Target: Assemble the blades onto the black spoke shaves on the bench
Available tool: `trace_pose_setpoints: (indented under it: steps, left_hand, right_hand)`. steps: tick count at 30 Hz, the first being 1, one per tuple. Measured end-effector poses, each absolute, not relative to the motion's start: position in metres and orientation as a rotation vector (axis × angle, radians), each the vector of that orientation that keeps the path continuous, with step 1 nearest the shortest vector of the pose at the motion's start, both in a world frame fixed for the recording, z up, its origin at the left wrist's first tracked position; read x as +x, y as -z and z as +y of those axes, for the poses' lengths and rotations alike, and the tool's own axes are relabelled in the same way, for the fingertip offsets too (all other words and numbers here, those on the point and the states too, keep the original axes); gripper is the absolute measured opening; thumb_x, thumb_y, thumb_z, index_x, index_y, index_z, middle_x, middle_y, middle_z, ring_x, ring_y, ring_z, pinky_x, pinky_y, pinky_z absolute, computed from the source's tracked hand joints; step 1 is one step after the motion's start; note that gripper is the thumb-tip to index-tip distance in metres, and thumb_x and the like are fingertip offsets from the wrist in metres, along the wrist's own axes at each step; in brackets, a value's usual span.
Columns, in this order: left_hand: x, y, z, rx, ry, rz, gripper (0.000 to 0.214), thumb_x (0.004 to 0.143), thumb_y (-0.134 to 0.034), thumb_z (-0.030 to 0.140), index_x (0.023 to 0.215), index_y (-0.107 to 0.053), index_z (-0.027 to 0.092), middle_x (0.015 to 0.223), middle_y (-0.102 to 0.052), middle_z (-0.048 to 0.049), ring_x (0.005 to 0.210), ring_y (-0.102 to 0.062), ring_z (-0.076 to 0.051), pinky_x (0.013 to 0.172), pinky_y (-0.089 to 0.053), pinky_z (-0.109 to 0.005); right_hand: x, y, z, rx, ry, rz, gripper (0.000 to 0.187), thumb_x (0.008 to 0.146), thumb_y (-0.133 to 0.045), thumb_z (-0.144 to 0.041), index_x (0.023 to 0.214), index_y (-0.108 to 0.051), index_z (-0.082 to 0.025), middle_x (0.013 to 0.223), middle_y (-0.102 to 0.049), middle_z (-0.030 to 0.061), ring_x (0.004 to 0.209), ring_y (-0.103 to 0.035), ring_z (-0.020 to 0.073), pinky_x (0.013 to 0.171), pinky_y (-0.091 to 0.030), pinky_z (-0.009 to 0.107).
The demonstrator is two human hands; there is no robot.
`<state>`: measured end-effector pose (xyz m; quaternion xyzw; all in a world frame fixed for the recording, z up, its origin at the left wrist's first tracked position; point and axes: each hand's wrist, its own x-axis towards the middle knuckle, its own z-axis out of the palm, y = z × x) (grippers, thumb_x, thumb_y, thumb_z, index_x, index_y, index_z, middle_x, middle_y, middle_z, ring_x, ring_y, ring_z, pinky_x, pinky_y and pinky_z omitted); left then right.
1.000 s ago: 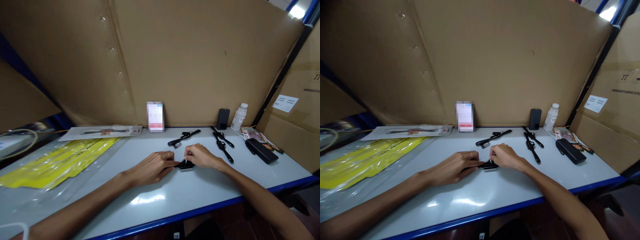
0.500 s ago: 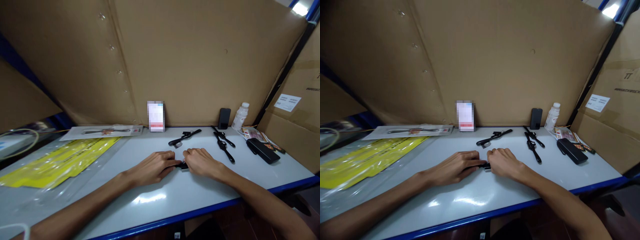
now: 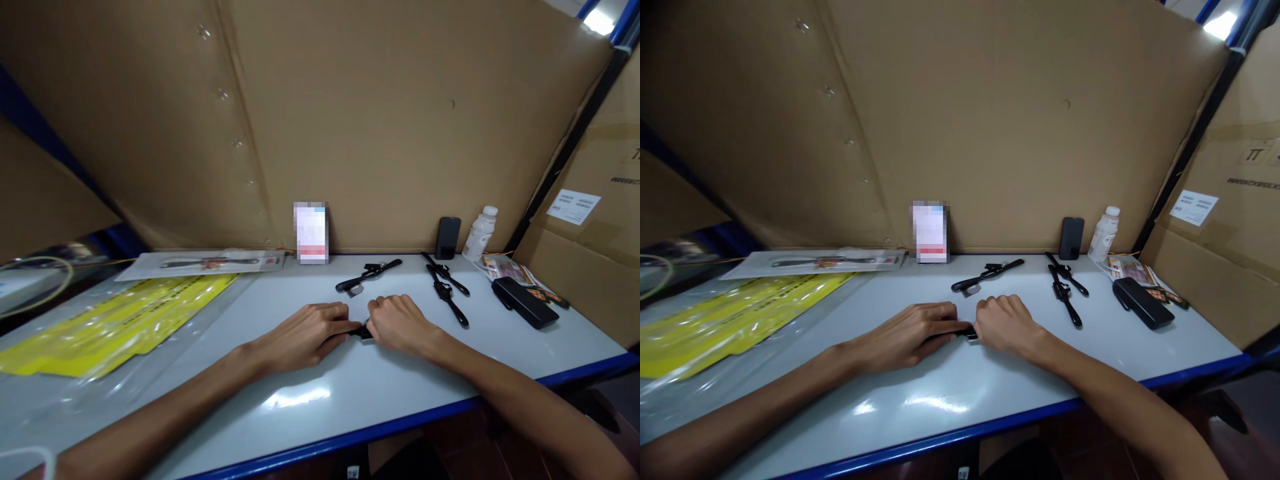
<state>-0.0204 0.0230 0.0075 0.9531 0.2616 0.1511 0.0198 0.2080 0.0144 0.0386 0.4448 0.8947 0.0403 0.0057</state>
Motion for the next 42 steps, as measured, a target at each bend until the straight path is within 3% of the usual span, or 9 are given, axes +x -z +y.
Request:
trace_pose_setpoints:
  steps: [10, 15, 19, 26, 34, 38, 42]
  left_hand:
    - [-0.02, -0.007, 0.023, 2.96, -0.458, 0.825, 0.035, 0.106, -0.048, 0.019, 0.131, -0.072, 0.024, 0.096, -0.067, -0.0064, 0.082, -0.066, -0.021, 0.073, -0.053, -0.033]
    - [-0.02, -0.007, 0.023, 2.969, -0.475, 0.809, 0.036, 0.106, -0.046, 0.019, 0.131, -0.072, 0.023, 0.096, -0.066, -0.0072, 0.08, -0.065, -0.022, 0.071, -0.053, -0.034]
    - [-0.02, -0.007, 0.022, 2.979, -0.458, 0.816, 0.036, 0.105, -0.047, 0.018, 0.13, -0.072, 0.023, 0.093, -0.066, -0.0063, 0.079, -0.065, -0.022, 0.07, -0.052, -0.034]
    - [-0.02, -0.007, 0.023, 2.977, -0.479, 0.816, 0.037, 0.108, -0.043, 0.02, 0.128, -0.074, 0.021, 0.096, -0.067, -0.0073, 0.081, -0.066, -0.021, 0.071, -0.053, -0.034]
    - [-0.021, -0.006, 0.024, 2.972, -0.5, 0.799, 0.037, 0.107, -0.044, 0.019, 0.128, -0.074, 0.023, 0.095, -0.066, -0.0072, 0.08, -0.066, -0.02, 0.071, -0.052, -0.033]
    - [-0.021, -0.007, 0.023, 2.962, -0.512, 0.795, 0.037, 0.107, -0.044, 0.019, 0.126, -0.075, 0.023, 0.094, -0.066, -0.007, 0.079, -0.065, -0.021, 0.071, -0.052, -0.033]
    - [-0.021, -0.008, 0.022, 2.964, -0.464, 0.814, 0.037, 0.106, -0.045, 0.017, 0.129, -0.074, 0.024, 0.093, -0.065, -0.0066, 0.08, -0.066, -0.021, 0.071, -0.052, -0.033]
  right_hand:
    - [0.213, -0.05, 0.02, 1.608, -0.02, 2.736, 0.03, 0.101, -0.051, -0.026, 0.092, -0.078, -0.015, 0.098, -0.079, 0.015, 0.086, -0.071, 0.0259, 0.07, -0.038, 0.034]
    - [0.227, -0.044, 0.042, 1.516, 0.595, 2.965, 0.008, 0.092, -0.07, -0.024, 0.096, -0.078, -0.023, 0.083, -0.076, 0.0001, 0.075, -0.064, 0.0152, 0.067, -0.035, 0.026]
    - [0.226, -0.035, 0.048, 1.42, 0.866, 2.967, 0.005, 0.086, -0.073, -0.015, 0.084, -0.075, -0.019, 0.075, -0.072, -0.0021, 0.072, -0.061, 0.0126, 0.066, -0.035, 0.023]
    - [0.225, -0.036, 0.042, 1.487, 0.276, 2.911, 0.02, 0.09, -0.057, -0.018, 0.084, -0.075, -0.019, 0.078, -0.072, 0.005, 0.067, -0.053, 0.0157, 0.06, -0.022, 0.031]
    - [0.223, -0.048, 0.032, 1.489, 0.054, 2.817, 0.027, 0.094, -0.054, -0.022, 0.081, -0.076, -0.015, 0.082, -0.075, 0.0123, 0.069, -0.06, 0.0202, 0.062, -0.024, 0.034]
    - [0.227, -0.048, 0.04, 1.513, 0.541, 3.002, 0.013, 0.092, -0.065, -0.023, 0.095, -0.077, -0.021, 0.076, -0.074, 0.0016, 0.069, -0.06, 0.0154, 0.065, -0.033, 0.028]
    - [0.226, -0.041, 0.047, 1.414, 1.056, 2.941, 0.008, 0.084, -0.071, -0.013, 0.087, -0.076, -0.018, 0.069, -0.07, -0.0026, 0.067, -0.061, 0.0128, 0.067, -0.04, 0.024]
